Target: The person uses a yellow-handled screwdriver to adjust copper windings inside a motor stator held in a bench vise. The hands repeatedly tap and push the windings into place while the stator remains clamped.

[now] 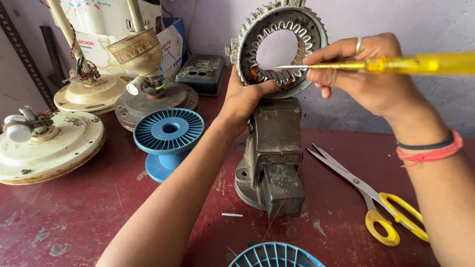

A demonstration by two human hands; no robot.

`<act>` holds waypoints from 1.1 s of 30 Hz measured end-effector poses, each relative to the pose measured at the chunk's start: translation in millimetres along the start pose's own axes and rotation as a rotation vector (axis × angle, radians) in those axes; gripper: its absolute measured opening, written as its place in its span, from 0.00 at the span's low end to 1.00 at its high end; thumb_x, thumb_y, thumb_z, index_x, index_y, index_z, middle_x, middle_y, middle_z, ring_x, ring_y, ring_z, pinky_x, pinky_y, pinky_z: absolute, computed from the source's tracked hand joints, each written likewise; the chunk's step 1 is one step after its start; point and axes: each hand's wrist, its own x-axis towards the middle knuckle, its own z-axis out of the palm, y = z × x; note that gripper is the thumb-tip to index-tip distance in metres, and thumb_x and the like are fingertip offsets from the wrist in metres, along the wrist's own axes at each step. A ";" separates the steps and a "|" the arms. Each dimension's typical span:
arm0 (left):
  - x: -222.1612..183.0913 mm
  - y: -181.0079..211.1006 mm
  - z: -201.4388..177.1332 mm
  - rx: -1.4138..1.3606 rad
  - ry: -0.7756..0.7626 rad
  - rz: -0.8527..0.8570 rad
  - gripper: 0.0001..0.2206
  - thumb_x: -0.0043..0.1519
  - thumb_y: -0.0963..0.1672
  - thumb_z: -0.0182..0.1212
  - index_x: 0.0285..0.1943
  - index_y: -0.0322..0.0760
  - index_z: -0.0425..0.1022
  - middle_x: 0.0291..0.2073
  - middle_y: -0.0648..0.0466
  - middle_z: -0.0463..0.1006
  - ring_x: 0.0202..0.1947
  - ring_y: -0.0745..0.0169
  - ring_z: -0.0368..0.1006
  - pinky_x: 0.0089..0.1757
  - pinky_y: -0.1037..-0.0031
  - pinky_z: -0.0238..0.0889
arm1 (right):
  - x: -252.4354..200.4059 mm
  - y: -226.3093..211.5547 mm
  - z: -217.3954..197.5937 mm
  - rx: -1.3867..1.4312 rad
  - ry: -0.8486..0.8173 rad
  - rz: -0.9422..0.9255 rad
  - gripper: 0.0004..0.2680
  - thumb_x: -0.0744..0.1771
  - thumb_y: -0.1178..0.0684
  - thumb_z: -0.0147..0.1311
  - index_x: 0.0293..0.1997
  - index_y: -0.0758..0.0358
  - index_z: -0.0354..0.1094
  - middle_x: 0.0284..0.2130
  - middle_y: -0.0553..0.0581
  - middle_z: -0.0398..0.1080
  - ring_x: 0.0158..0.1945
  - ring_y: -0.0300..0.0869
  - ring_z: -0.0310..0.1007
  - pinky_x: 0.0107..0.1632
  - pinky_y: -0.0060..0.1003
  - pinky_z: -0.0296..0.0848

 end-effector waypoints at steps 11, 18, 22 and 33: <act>-0.7 6.5 3.1 0.010 0.018 -0.043 0.36 0.47 0.36 0.70 0.65 0.31 0.58 0.49 0.41 0.77 0.44 0.52 0.79 0.41 0.67 0.79 | 5.7 24.5 37.3 -0.180 0.237 -0.055 0.09 0.72 0.53 0.59 0.45 0.72 0.73 0.29 0.52 0.74 0.28 0.30 0.70 0.29 0.25 0.70; 0.6 2.7 2.6 -0.022 0.009 -0.042 0.34 0.46 0.36 0.69 0.64 0.31 0.60 0.47 0.42 0.78 0.43 0.53 0.80 0.41 0.65 0.78 | 2.4 22.3 53.4 -0.386 0.358 -0.183 0.10 0.71 0.53 0.64 0.40 0.73 0.74 0.25 0.54 0.74 0.24 0.31 0.68 0.28 0.27 0.66; 0.2 1.0 1.8 -0.018 0.002 -0.012 0.32 0.47 0.36 0.70 0.63 0.30 0.62 0.48 0.43 0.78 0.44 0.54 0.79 0.43 0.66 0.77 | 2.2 19.3 54.9 -0.564 0.370 -0.263 0.10 0.71 0.54 0.65 0.39 0.74 0.75 0.23 0.57 0.73 0.23 0.33 0.68 0.28 0.30 0.63; -3.8 8.7 3.9 0.021 0.040 -0.090 0.33 0.46 0.38 0.70 0.62 0.32 0.61 0.47 0.44 0.78 0.44 0.53 0.79 0.43 0.65 0.78 | -1.0 27.5 62.2 -0.594 0.394 -0.250 0.08 0.71 0.58 0.61 0.33 0.70 0.72 0.18 0.55 0.67 0.20 0.35 0.65 0.27 0.34 0.61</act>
